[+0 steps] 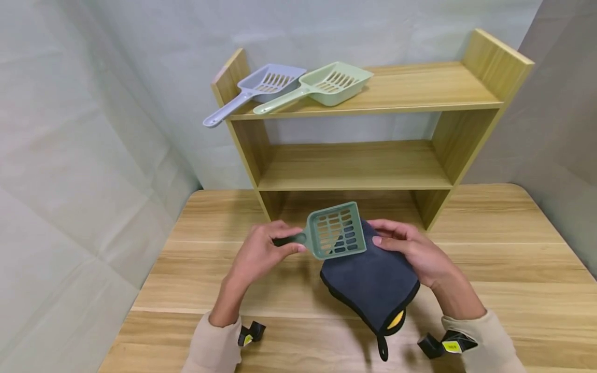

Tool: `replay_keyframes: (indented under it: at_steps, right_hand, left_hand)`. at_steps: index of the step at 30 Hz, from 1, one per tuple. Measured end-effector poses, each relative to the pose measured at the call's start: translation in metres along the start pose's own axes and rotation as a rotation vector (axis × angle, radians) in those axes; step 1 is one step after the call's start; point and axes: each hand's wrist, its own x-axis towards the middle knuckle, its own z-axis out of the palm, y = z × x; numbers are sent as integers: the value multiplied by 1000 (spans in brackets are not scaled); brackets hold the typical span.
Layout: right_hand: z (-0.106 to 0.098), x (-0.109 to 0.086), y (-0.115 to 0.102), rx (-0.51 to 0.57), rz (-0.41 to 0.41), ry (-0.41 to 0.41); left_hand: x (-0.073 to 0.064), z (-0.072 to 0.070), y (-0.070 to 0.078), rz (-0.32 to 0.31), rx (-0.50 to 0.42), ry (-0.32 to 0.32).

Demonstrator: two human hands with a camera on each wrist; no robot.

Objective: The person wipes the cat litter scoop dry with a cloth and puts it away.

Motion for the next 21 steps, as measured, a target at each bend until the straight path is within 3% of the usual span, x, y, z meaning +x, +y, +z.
replay_keyframes:
  at_steps: [9, 21]
  right_hand:
    - [-11, -7, -10, 27, -54, 0]
    - [-16, -10, -13, 23, -82, 85]
  left_hand:
    - [-1, -6, -2, -33, 33, -21]
    - [-3, -11, 0, 25, 56, -102]
